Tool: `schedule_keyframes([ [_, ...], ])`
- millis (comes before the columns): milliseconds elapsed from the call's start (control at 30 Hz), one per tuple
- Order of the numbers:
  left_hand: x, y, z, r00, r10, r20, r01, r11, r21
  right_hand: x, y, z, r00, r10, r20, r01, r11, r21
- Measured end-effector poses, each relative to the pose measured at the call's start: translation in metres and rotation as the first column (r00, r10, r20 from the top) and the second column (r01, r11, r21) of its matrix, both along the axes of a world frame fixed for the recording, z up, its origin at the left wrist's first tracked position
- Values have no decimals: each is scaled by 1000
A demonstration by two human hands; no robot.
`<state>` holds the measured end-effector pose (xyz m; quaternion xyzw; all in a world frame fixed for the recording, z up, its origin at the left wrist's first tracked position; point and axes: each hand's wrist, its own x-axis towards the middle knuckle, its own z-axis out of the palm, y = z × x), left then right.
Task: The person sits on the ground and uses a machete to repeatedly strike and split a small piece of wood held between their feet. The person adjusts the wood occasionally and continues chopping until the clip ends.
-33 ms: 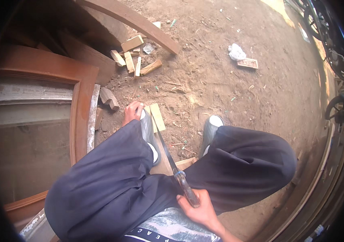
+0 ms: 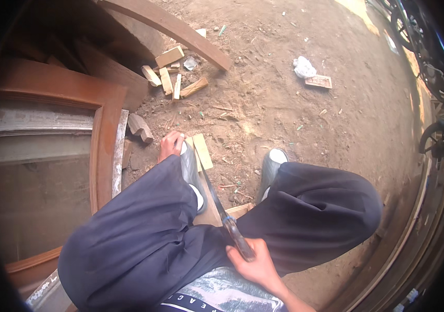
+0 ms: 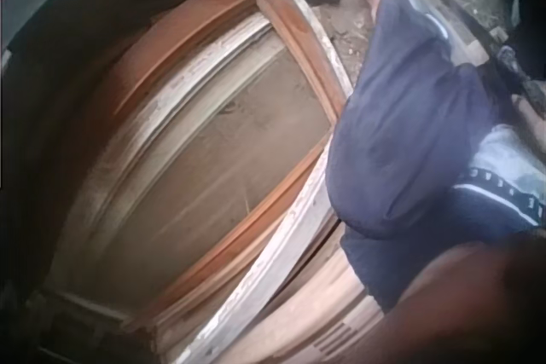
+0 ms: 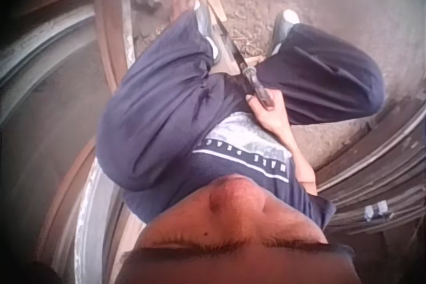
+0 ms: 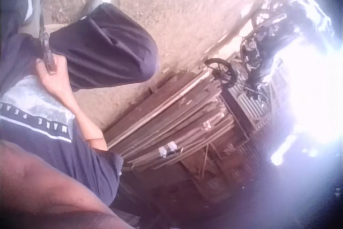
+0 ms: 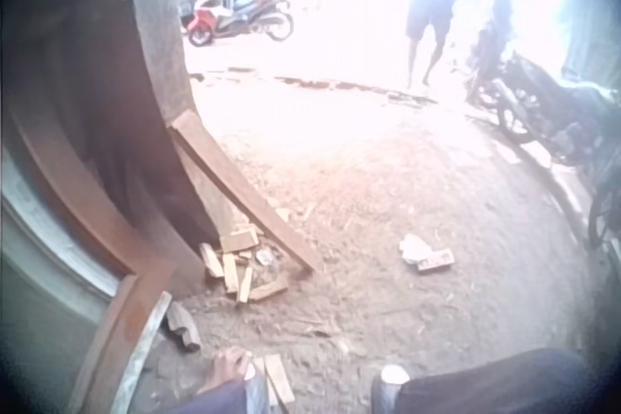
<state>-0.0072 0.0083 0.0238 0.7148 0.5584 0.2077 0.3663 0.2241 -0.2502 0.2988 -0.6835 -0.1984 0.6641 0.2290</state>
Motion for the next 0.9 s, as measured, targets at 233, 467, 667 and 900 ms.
schedule_keyframes([
  [233,-6,1,-4,1000,5,-16,-5,1000,16,-7,14,4,999,35,-1,-35,997,65],
  [467,0,-1,5,1000,8,-27,-8,999,31,-19,18,-45,996,37,76,-48,989,140],
  [667,-4,0,1,999,35,-22,-35,999,19,-2,-4,14,999,40,-2,-40,995,91],
  [900,2,-2,0,1000,12,-4,-12,1000,16,-15,9,-53,999,-2,45,-2,995,101],
])
